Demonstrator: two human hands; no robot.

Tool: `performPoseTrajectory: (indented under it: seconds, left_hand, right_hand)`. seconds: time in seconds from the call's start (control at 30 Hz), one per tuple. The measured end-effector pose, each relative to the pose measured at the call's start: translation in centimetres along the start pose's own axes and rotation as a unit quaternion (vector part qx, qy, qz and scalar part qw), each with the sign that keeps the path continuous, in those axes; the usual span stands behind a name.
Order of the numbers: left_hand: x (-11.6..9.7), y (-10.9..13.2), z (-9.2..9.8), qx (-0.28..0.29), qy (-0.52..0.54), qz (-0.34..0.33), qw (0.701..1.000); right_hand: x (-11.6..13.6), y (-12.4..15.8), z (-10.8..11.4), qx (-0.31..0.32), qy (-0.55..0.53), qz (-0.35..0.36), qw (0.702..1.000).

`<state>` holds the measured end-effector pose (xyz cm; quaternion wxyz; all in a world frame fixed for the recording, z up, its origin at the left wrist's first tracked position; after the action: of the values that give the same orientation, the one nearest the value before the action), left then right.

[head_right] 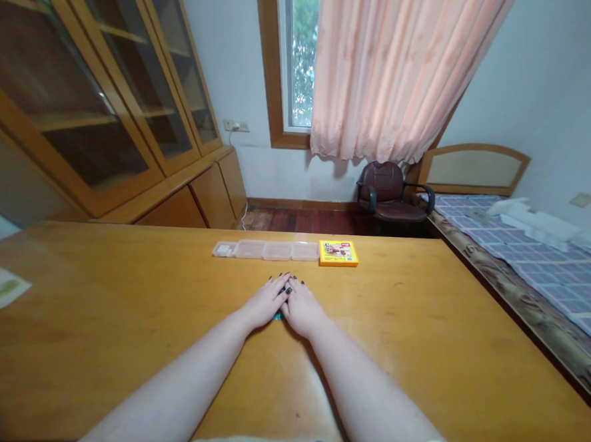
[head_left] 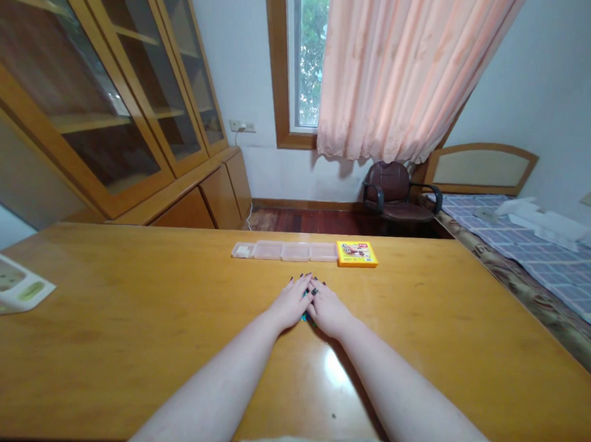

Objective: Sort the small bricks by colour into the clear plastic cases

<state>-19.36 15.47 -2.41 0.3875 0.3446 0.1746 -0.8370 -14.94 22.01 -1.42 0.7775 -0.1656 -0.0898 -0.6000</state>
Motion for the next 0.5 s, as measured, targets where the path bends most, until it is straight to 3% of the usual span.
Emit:
performPoseTrajectory:
  seconds: [0.07,0.17,0.23,0.33,0.5]
  left_hand:
    - [0.6,-0.1,2.0,-0.036,0.044,-0.001,0.998]
    - [1.6,0.3,6.7,-0.12,0.04,-0.014,0.992]
    - [2.2,0.7,8.0,-0.087,0.003,-0.015,0.996]
    - [2.5,1.2,8.1,-0.044,-0.053,-0.013,0.998]
    - [1.1,0.9,4.8,0.016,-0.117,-0.068,0.991]
  right_hand:
    - [-1.0,-0.1,1.0,-0.023,0.005,-0.019,1.0]
    - [-3.4,-0.2,2.7,-0.065,0.011,-0.075,0.995]
    - [-4.8,-0.3,3.3,-0.079,0.009,-0.108,0.991]
    - [-5.2,-0.5,3.2,-0.074,0.01,-0.11,0.991]
    - [-4.6,-0.6,2.7,-0.074,-0.009,-0.093,0.993]
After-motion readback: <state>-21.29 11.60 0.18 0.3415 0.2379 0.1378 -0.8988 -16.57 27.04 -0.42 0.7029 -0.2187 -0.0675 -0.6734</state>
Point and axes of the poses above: each hand's wrist, its own y-axis away from the middle knuckle, its own z-axis out of the back of the hand, x = y × z, the point moved 8 cm from there along -y, towards the middle knuckle, and after that the axes turned 6 degrees about y, right-handed, at the moved point
